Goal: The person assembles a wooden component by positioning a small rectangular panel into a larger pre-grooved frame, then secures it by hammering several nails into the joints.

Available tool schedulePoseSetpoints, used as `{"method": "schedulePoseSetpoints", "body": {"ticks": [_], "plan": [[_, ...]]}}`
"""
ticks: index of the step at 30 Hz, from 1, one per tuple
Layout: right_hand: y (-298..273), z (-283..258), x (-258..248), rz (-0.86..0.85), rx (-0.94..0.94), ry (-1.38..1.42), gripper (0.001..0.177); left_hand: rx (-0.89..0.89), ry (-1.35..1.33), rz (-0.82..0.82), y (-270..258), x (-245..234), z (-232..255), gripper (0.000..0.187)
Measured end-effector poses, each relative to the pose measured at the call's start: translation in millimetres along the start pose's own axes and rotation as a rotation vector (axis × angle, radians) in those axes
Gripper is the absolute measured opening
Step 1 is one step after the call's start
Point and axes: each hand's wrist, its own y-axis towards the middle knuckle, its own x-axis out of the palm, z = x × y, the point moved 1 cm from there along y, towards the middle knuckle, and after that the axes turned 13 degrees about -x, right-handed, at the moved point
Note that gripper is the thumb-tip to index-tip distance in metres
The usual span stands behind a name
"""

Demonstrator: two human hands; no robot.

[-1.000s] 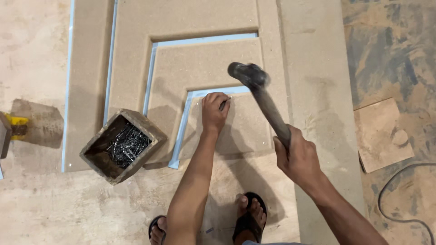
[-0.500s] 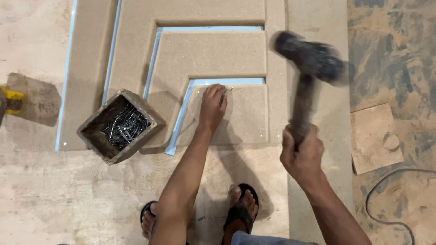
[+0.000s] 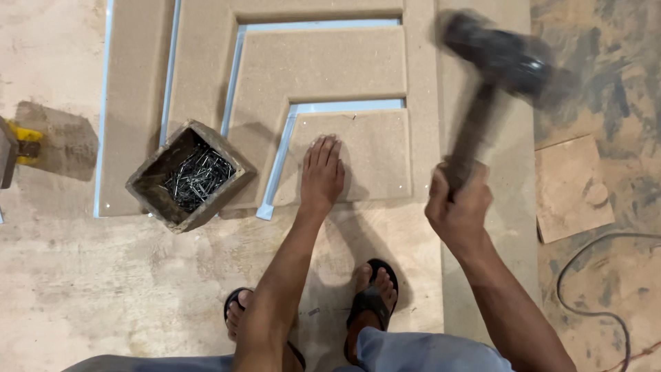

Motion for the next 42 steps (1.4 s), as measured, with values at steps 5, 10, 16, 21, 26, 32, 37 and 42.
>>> {"method": "schedulePoseSetpoints", "body": {"ticks": [5,10,16,21,26,32,37,42], "plan": [[-4.1,12.3,40.0,-0.439,0.134,-0.128,0.019,0.007,0.008,0.003,3.0,-0.3,2.5,0.048],[0.5,8.7,48.0,-0.525,0.208,-0.154,0.028,-0.027,0.027,-0.060,-0.5,-8.3,-4.3,0.050],[-15.7,-9.1,8.1,0.067,0.128,0.163,0.018,-0.002,0.045,-0.021,2.5,5.9,-5.1,0.047],[-7.7,5.7,47.4,-0.616,0.277,-0.190,0.023,0.001,0.031,-0.007,1.5,5.1,-1.6,0.047],[-0.2,12.3,41.7,-0.422,0.202,-0.099,0.027,-0.032,0.037,-0.060,4.3,-2.1,0.6,0.048],[-28.7,6.3,32.6,0.119,0.150,0.342,0.019,-0.060,0.059,-0.090,7.3,3.9,-1.7,0.050],[-21.1,20.2,66.9,-0.493,0.159,-0.169,0.025,-0.009,0.066,-0.053,-1.6,5.7,-3.0,0.047],[-24.0,12.0,48.7,-0.263,0.197,-0.009,0.023,-0.033,0.018,-0.080,0.9,7.5,-5.6,0.048]]}}
